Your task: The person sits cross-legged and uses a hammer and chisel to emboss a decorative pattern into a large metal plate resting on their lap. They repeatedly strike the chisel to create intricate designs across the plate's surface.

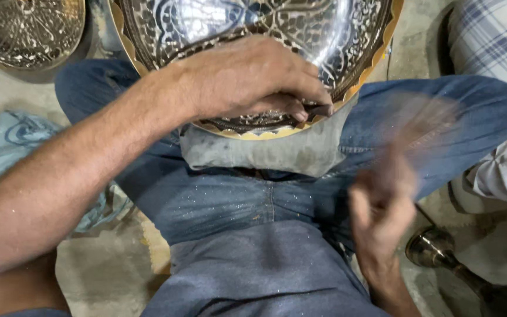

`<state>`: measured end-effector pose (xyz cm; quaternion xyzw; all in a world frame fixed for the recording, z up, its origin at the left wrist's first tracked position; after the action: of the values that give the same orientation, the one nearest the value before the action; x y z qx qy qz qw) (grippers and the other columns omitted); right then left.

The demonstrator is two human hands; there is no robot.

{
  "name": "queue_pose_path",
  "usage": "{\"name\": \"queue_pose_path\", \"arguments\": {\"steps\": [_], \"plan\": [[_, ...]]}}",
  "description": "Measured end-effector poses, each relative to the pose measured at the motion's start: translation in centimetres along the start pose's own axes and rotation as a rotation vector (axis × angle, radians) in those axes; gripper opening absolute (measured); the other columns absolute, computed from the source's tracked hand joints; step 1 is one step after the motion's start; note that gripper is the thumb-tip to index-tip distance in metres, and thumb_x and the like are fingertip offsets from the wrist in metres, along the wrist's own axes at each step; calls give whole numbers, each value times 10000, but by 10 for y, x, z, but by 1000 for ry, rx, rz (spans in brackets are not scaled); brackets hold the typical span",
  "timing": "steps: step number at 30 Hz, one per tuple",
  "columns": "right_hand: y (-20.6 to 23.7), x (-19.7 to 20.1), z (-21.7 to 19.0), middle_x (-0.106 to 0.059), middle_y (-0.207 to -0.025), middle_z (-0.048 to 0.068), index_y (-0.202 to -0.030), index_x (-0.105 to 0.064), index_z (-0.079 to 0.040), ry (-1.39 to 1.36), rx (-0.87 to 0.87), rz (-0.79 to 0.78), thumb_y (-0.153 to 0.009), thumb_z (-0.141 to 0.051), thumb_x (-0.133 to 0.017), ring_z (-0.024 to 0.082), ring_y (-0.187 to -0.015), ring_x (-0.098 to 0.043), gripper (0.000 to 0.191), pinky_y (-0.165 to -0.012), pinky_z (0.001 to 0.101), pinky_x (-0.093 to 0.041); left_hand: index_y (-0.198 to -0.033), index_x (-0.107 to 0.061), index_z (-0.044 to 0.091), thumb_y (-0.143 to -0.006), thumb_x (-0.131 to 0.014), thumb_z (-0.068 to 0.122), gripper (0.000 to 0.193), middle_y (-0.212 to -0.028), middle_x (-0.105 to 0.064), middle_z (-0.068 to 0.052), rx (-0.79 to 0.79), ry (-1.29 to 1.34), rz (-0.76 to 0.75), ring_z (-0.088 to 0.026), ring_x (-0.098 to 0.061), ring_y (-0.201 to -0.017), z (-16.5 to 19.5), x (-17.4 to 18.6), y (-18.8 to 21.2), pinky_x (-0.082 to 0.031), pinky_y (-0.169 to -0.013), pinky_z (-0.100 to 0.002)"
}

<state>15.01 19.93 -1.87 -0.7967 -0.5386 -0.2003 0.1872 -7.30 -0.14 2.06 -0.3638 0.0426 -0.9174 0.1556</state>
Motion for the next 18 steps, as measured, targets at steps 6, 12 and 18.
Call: {"name": "queue_pose_path", "arguments": {"steps": [6,12,18], "plan": [[7,3,6,-619,-1065,174,-1455,-449,19,-149,-338,128,-992,18,-705,223,-918,-605,529,-848,330,-539,-1232,-705,89,-970,-745,210,291,-1079,-755,-53,-16,95,4,-242,-735,-989,-2,-1,2,-576,-867,-409],[0,3,2,-628,-1354,158,-1544,-422,-15,204,-4,11,-921,38,-738,266,-1128,-639,700,-1028,342,-536,-1229,-707,89,-939,-755,215,320,-1089,-761,-54,-8,82,47,-246,-742,-976,-5,-1,4,-582,-858,-402],[-11,6,-13,-476,-1593,199,-1571,-392,-37,7,81,-21,-898,141,-610,297,-1375,-574,730,-1061,311,-525,-1230,-716,89,-946,-761,201,308,-1096,-756,-62,-50,25,36,-252,-732,-991,-2,6,0,-572,-862,-415]]}}
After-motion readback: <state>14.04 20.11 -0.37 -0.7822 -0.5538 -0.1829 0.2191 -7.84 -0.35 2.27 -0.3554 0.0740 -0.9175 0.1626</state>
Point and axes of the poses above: each hand's wrist, its own y-axis away from the middle knuckle, its own x-axis out of the back of the hand, z = x × y, the point moved 2 cm from there along -y, towards the middle knuckle
